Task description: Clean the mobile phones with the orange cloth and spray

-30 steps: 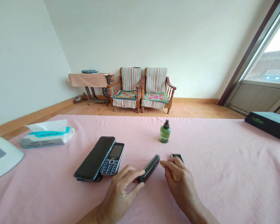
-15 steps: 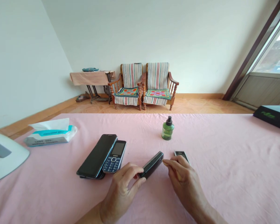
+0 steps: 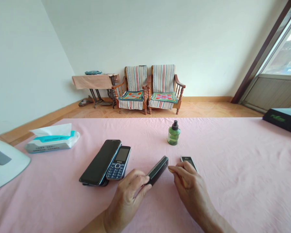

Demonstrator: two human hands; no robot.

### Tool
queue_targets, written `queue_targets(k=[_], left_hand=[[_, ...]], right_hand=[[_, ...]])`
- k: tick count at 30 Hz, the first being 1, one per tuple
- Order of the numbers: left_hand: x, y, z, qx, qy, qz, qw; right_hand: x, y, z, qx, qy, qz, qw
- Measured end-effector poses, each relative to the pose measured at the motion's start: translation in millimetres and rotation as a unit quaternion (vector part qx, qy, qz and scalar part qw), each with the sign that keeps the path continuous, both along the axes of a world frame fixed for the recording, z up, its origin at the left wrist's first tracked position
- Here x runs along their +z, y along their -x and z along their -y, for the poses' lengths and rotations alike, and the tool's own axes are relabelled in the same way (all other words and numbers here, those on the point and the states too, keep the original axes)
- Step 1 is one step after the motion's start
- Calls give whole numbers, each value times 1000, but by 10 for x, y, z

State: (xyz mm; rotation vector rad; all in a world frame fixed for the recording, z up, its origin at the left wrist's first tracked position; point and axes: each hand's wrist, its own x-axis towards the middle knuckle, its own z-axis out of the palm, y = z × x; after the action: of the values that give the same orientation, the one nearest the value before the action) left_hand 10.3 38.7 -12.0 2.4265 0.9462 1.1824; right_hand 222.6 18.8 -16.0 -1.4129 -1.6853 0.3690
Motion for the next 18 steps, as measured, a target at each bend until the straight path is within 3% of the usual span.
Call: queue_targets(k=[13, 18], left_hand=[[33, -106, 60, 13, 38, -50, 998], [39, -142, 24, 13, 14, -91, 996]], right_hand=[[-34, 22, 3, 2, -8, 21, 1000], [-44, 18, 6, 3, -6, 25, 1000]])
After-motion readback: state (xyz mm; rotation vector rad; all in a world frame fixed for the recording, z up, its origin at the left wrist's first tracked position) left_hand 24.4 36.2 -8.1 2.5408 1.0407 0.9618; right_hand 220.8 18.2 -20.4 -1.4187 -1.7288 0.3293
